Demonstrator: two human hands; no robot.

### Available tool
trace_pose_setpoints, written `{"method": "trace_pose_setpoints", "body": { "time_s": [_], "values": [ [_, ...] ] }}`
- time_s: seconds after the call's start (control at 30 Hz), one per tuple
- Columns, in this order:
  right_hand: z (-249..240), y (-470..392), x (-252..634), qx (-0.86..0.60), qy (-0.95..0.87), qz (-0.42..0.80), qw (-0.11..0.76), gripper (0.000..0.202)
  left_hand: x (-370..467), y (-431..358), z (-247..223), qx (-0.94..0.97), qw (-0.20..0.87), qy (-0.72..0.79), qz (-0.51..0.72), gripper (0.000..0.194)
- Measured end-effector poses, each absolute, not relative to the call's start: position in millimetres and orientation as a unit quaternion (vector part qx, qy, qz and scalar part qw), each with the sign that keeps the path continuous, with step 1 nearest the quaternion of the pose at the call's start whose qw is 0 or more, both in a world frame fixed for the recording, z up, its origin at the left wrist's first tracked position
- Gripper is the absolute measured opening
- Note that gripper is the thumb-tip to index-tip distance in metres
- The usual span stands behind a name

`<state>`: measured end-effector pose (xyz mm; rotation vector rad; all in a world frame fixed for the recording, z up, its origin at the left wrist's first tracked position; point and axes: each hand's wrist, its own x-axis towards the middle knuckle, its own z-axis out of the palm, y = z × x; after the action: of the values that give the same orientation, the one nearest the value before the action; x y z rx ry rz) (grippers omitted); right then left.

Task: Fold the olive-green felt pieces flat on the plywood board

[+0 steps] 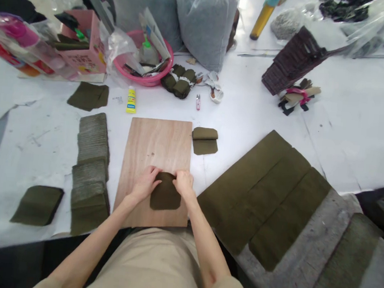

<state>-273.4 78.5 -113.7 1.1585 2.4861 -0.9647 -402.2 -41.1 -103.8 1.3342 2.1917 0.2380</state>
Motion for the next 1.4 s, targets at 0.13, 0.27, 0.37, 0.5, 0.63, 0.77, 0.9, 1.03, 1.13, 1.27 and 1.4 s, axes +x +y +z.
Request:
{"method": "trace_pose_setpoints", "body": {
  "time_s": [0.13,0.27,0.37,0.5,0.63,0.77,0.9,1.03,1.13,1.27,1.4],
  "values": [
    [-108,67,-261,0.404,0.843,-0.345,0.084,0.009,-417,-42,-112,0.566,0.298,0.762,0.104,0.017],
    [-122,41,-244,0.434,0.732,-0.525,-0.036,0.011,-434,-44,-137,0.575,0.357,0.722,0.14,0.02],
    [-134,24,-234,0.516,0.586,-0.607,-0.153,0.018,-434,-47,-142,0.496,0.446,0.725,0.172,0.032],
    [-125,9,-217,0.56,0.419,-0.665,-0.263,0.029,-409,-54,-117,0.42,0.492,0.728,0.227,0.036],
    [-104,-2,-180,0.572,0.353,-0.677,-0.3,0.035,-370,-49,-95,0.374,0.538,0.701,0.282,0.034],
    [-92,-19,-130,0.601,0.376,-0.645,-0.287,0.031,-331,-36,-82,0.347,0.575,0.67,0.316,0.036],
    [-91,-30,-80,0.617,0.397,-0.602,-0.315,0.026,-282,-22,-72,0.338,0.613,0.637,0.322,0.041],
    [-94,-26,-16,0.659,0.42,-0.518,-0.347,0.026,-215,-5,-73,0.335,0.642,0.614,0.313,0.048],
    [-97,-20,40,0.692,0.424,-0.469,-0.349,0.029,-160,11,-81,0.343,0.655,0.615,0.274,0.049],
    [-98,-12,106,0.734,0.444,-0.397,-0.327,0.03,-91,34,-92,0.383,0.647,0.613,0.242,0.044],
    [-97,-1,151,0.76,0.467,-0.361,-0.271,0.03,-44,52,-99,0.46,0.578,0.636,0.223,0.034]
  ]
}}
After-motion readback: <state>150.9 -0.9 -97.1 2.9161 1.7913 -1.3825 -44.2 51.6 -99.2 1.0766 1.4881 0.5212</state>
